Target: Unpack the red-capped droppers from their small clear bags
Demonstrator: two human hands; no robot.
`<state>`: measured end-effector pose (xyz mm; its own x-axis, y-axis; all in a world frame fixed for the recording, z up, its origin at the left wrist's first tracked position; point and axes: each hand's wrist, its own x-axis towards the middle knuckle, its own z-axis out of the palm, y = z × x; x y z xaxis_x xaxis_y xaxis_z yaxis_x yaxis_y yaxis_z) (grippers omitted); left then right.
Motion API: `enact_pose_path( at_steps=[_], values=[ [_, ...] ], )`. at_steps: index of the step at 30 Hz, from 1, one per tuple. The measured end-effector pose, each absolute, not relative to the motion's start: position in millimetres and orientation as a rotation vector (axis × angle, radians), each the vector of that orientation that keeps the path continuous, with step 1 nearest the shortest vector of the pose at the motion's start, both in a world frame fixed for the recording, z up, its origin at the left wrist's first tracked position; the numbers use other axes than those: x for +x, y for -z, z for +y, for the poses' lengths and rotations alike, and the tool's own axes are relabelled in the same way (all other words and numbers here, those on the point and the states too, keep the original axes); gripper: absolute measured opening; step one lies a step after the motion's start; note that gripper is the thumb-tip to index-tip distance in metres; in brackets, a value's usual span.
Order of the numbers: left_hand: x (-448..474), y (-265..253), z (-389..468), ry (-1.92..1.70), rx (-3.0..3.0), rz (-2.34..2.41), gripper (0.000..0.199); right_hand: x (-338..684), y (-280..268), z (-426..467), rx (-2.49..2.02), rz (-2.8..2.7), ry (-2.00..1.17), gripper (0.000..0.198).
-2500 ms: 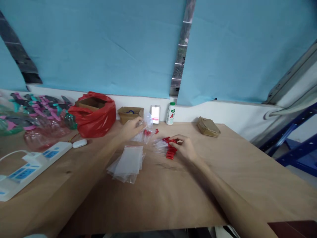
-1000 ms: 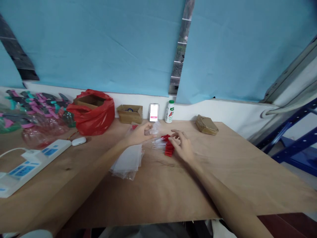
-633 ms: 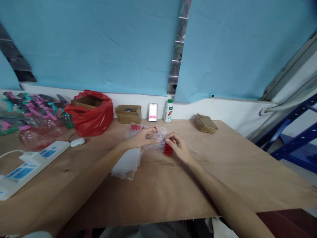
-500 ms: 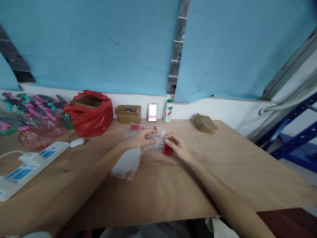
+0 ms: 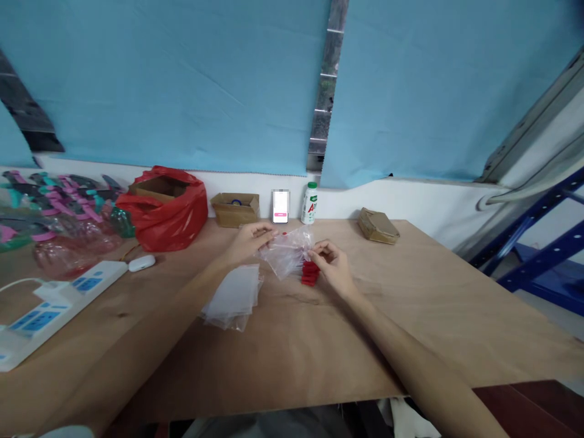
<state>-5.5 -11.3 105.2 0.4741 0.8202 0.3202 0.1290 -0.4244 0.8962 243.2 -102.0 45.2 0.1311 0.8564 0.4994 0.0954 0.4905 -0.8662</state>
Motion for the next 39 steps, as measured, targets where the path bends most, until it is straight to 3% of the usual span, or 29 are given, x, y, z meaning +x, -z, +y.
enact_pose_path(
  at_steps=[4, 9, 14, 28, 32, 39],
  values=[
    [-11, -104, -1, -1.07, 1.77, 0.819, 0.045, 242, -46, -102, -0.934, -1.303, -0.642, 0.025],
    [-12, -100, -2, -0.74, 1.769, 0.832, 0.058, 240, -49, -104, -0.957, -1.235, -0.579, 0.029],
    [-7, -103, -14, -0.507, 1.925, 0.698, 0.047, 240, -49, -103, -0.918, -1.191, -0.63, 0.03],
    [-45, -128, 11, -0.463, 2.139, 0.726, 0.037, 238, -54, -105, -0.908, -1.247, -0.639, 0.037],
    [-45, -138, 8, -0.682, 2.145, 0.794, 0.044, 235, -53, -107, -0.877, -1.292, -0.692, 0.049],
    [-31, -138, -3, -0.786, 2.158, 0.777, 0.028, 227, -52, -114, -0.905, -1.381, -0.742, 0.053]
  ],
)
